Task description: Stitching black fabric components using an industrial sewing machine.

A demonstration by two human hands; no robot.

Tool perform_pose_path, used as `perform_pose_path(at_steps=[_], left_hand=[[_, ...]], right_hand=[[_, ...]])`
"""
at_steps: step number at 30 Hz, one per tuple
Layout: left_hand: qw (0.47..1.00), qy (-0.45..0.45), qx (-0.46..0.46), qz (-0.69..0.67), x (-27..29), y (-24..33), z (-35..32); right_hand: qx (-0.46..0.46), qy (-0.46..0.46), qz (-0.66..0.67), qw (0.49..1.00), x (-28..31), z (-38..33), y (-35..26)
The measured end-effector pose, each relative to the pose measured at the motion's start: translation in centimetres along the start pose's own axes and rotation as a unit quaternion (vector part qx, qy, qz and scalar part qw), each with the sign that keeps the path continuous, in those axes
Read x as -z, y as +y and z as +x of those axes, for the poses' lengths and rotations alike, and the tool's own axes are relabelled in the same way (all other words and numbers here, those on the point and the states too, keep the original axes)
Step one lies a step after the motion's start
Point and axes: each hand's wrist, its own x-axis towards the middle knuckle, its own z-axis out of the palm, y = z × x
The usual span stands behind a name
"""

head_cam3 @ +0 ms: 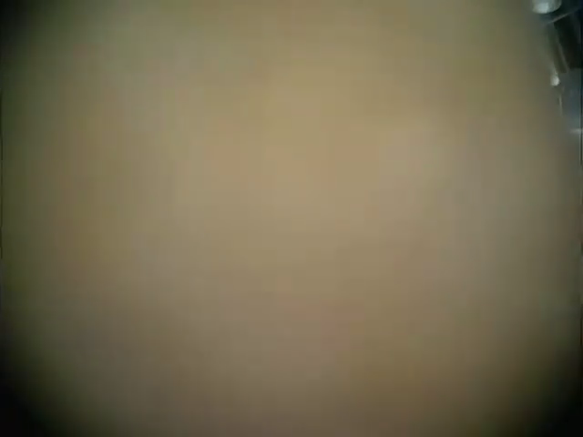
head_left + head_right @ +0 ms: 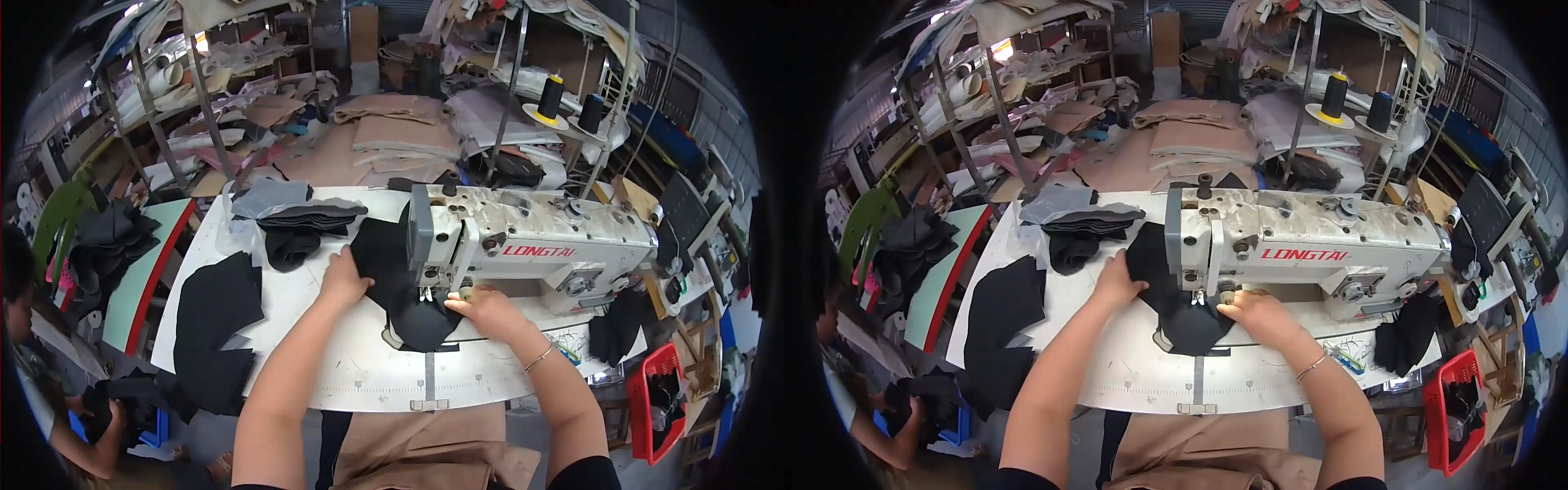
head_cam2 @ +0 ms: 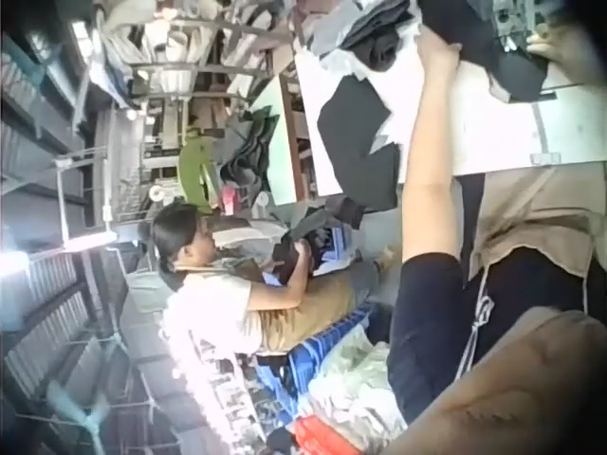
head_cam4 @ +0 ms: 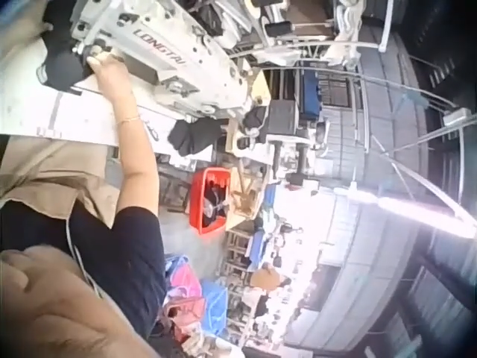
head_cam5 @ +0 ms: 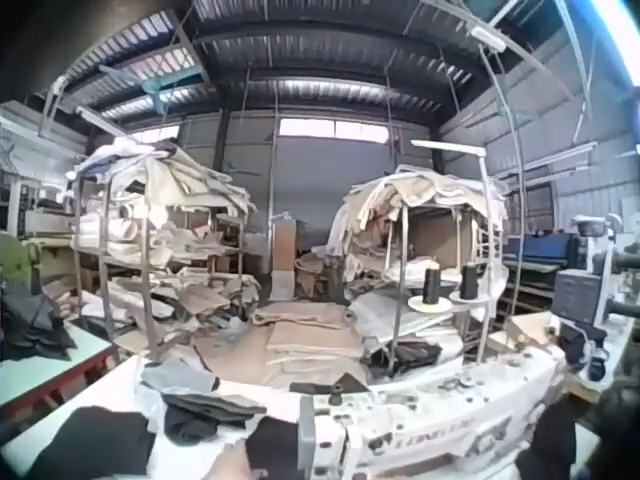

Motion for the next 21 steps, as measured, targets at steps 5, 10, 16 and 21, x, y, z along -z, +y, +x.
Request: perform_pose_path(at_steps=[5,10,16,21], left_hand=[[0.99,0.037,-0.135,0.026,-3.0,1.1,7.1],[0.952,-0.001,-0.225,-0.208,-6.7,0.4,16.2],[0.915,0.032,-0.319,-0.245,-10.9,6.4,10.1],[0.914,0.088,-0.315,-0.239,-5.9,3.4,3.3]], right_hand=[[0.066,-0.004,-0.117,0.991,0.0,0.5,-0.3],[0.131,0.065,-0.068,0.987,1.0,3.1,-6.5],[0.01,0.024,-0.007,1.0,-0.8,1.3,-6.5],[-0.188,0.072,0.322,0.925,0.7,1.1,-4.5]])
